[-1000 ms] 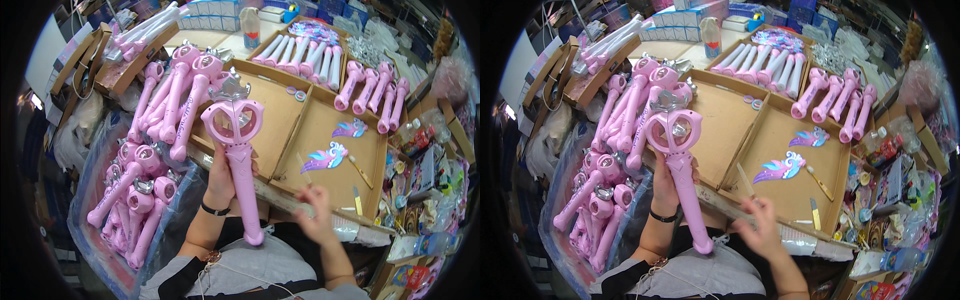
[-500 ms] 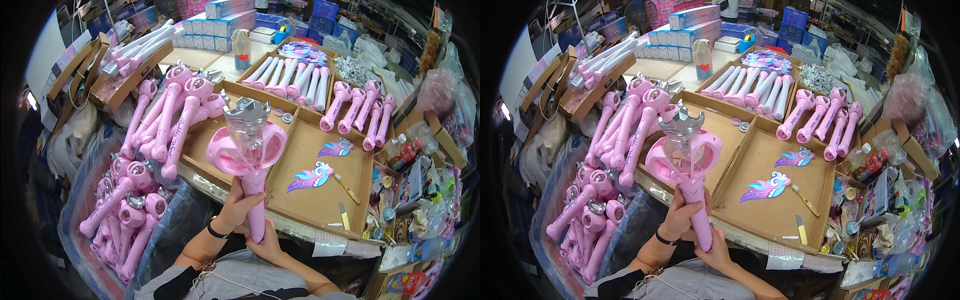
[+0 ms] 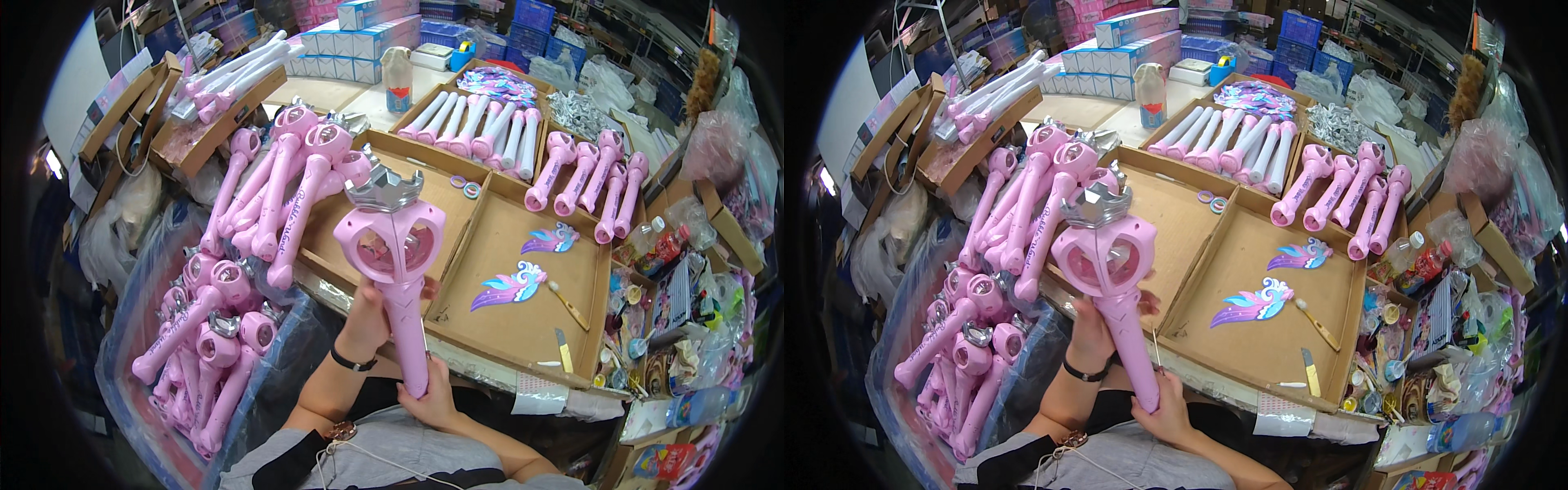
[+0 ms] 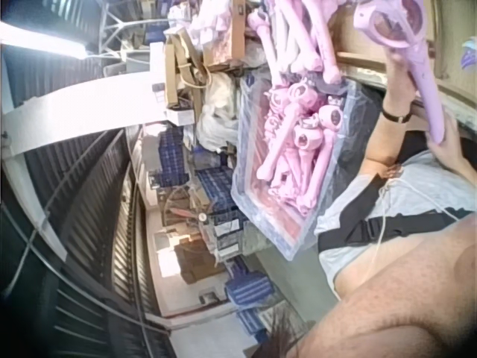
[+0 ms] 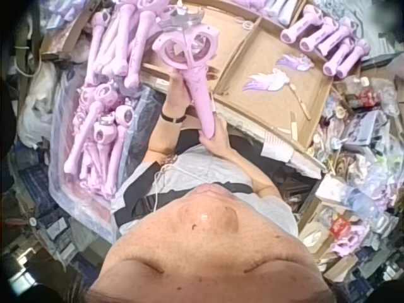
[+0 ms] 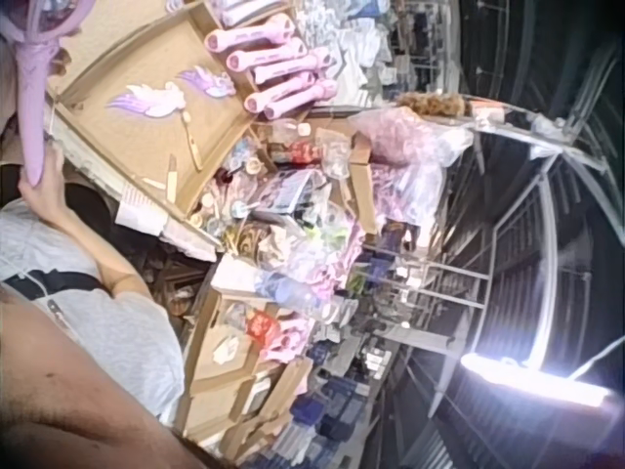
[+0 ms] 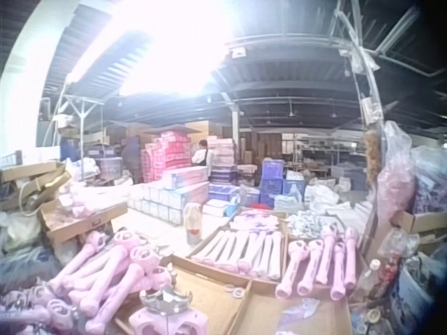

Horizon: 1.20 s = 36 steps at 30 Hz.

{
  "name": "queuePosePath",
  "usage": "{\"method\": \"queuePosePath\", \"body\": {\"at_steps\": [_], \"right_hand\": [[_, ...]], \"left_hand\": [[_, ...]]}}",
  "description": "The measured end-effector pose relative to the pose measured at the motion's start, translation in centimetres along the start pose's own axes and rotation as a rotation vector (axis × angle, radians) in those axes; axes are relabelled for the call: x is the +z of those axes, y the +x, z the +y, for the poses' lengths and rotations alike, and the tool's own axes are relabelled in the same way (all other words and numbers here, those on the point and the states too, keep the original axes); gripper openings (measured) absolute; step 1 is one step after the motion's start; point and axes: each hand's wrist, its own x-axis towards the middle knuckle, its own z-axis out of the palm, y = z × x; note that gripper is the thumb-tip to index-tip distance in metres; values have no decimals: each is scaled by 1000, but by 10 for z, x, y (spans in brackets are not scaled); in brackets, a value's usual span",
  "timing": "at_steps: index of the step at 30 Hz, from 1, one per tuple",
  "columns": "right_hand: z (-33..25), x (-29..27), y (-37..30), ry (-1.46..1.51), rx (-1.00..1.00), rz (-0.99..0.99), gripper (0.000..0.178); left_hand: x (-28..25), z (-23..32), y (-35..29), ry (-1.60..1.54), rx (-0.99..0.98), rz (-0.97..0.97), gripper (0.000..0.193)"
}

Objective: The person assembles pink plastic toy wands by inserting a silver crown piece into the top, applying a unicorn sticker to the side, and using a small tool to adjust internal components. Completed wands are placed into a cardboard tray.

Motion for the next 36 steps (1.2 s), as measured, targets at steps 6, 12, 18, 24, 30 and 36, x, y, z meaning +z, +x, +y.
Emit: {"method": "queuePosePath", "body": {"at_steps": [6, 12, 18, 24, 30, 36], "right_hand": [[-1, -1, 5, 12, 16, 52, 61], [1, 1, 3, -36, 2, 63, 63], [1, 1, -2, -2, -2, 32, 62], [-1, -1, -4, -12, -38, 9, 61], [0, -3, 4, -13, 3, 56, 61], [-1, -4, 2, -39, 14, 56, 63]], "left_hand": [[6, -13, -16, 21, -141, -105, 59], [6, -17, -17, -141, -191, -69, 61], [7, -8, -12, 6, -236, -106, 47], [-1, -2, 7, -51, -20, -60, 91], [12, -15, -12, 31, -165, -113, 69], [11, -23, -13, -150, -178, -31, 62]]}}
